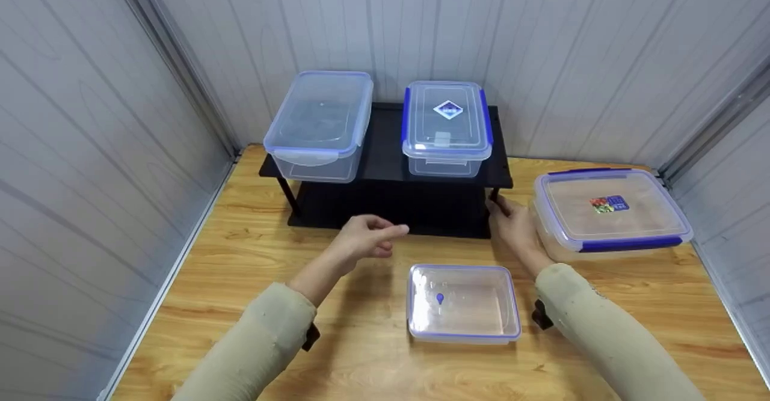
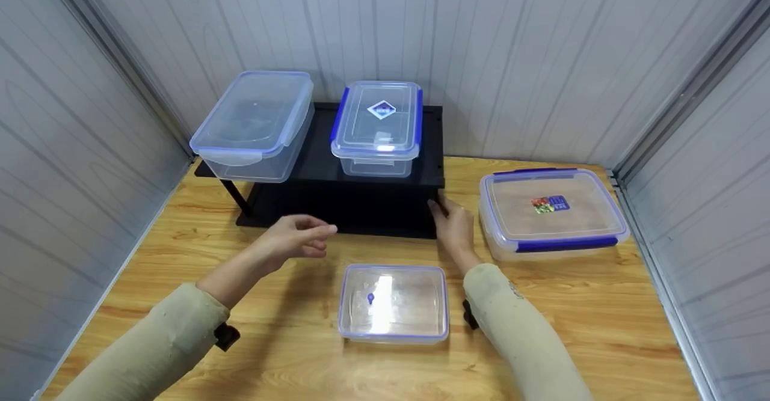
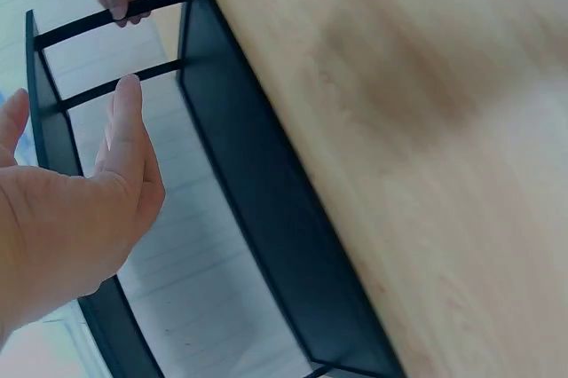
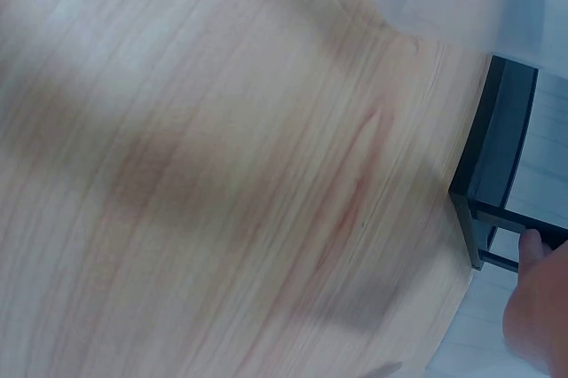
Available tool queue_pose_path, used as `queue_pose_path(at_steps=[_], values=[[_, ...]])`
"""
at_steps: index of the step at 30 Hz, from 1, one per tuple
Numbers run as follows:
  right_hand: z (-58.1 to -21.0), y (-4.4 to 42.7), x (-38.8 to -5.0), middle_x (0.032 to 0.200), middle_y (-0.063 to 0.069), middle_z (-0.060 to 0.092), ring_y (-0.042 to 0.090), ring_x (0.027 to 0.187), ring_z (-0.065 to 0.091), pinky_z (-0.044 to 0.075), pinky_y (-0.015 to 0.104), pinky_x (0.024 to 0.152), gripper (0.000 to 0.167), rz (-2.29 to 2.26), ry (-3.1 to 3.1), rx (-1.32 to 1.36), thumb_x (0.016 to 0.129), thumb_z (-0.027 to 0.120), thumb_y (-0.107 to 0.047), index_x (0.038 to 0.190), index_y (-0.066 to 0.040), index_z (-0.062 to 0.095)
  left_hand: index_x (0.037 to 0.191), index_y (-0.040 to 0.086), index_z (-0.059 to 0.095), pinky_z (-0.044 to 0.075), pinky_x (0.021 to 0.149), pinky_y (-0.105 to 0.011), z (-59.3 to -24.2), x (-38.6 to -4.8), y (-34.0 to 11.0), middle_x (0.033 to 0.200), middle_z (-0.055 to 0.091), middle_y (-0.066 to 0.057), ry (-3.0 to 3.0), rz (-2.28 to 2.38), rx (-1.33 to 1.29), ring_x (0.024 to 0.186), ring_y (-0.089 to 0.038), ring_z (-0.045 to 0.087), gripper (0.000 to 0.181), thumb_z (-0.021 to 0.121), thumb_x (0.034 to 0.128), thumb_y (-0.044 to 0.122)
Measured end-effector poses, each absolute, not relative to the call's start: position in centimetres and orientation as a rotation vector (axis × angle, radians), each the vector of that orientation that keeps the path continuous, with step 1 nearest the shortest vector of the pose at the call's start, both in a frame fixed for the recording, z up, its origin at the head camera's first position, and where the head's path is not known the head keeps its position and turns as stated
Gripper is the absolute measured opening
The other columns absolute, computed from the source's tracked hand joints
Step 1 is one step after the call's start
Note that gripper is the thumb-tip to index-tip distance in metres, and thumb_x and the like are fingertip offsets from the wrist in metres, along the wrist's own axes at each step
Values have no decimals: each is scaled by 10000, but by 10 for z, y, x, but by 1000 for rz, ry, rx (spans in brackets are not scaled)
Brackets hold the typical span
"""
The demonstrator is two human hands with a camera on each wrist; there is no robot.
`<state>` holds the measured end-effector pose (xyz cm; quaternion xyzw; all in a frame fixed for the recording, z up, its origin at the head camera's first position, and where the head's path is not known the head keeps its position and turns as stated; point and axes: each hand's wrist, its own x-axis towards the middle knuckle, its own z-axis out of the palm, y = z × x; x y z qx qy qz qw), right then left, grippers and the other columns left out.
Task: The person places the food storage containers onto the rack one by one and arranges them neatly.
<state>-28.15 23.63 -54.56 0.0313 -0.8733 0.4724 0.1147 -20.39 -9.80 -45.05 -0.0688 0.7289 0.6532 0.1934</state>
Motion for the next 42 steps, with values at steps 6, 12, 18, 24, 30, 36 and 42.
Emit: queue_pose_path(at_steps=[6, 12, 18, 24, 30, 36, 42], values=[[-544, 236, -281, 1317, 184, 714, 323, 1228, 670, 576, 513, 1035, 319, 1393, -2580, 89, 1094, 621, -178, 1346, -10, 725, 1237, -98, 629, 667, 868, -380, -471, -188, -101, 1129, 681, -171, 1969, 1824, -216, 861, -228, 700, 503, 861, 933, 228], [-545, 237, -281, 1328, 176, 709, 322, 1253, 662, 568, 500, 1057, 325, 1391, -2585, 76, 1091, 631, -202, 1354, -36, 727, 1263, -95, 631, 652, 924, -401, -486, -173, -102, 1189, 666, -198, 1942, 1761, -208, 1038, -341, 717, 511, 853, 939, 233], [-545, 237, -282, 1333, 183, 703, 342, 1269, 655, 560, 510, 1069, 324, 1401, -2579, 85, 1094, 628, -183, 1357, -17, 718, 1232, -93, 641, 641, 957, -439, -496, -165, -103, 1187, 675, -198, 1925, 1749, -172, 1104, -405, 710, 480, 841, 945, 235], [-545, 237, -283, 1340, 182, 698, 340, 1286, 645, 549, 498, 1082, 332, 1451, -2574, 88, 1099, 626, -183, 1366, -2, 706, 1273, -86, 624, 614, 1007, -496, -506, -165, -101, 1262, 663, -254, 1885, 1740, -154, 1151, -436, 701, 518, 836, 951, 260], [-545, 237, -282, 1332, 187, 700, 348, 1275, 654, 555, 501, 1078, 326, 1420, -2578, 81, 1091, 640, -186, 1355, -10, 716, 1267, -82, 635, 621, 993, -493, -516, -172, -93, 1223, 690, -205, 1873, 1750, -120, 1085, -358, 728, 514, 841, 947, 264], [-546, 238, -283, 1337, 191, 698, 362, 1283, 650, 550, 516, 1086, 328, 1414, -2583, 88, 1091, 643, -190, 1357, -12, 715, 1218, -68, 666, 628, 978, -487, -522, -183, -84, 1147, 717, -168, 1866, 1752, -109, 986, -263, 736, 441, 849, 939, 220], [-545, 238, -283, 1322, 187, 710, 342, 1248, 665, 562, 509, 1065, 328, 1401, -2579, 89, 1088, 645, -191, 1346, -2, 721, 1111, -20, 701, 644, 939, -456, -525, -188, -79, 1002, 725, -98, 1885, 1733, -91, 892, -212, 746, 303, 867, 915, 140]])
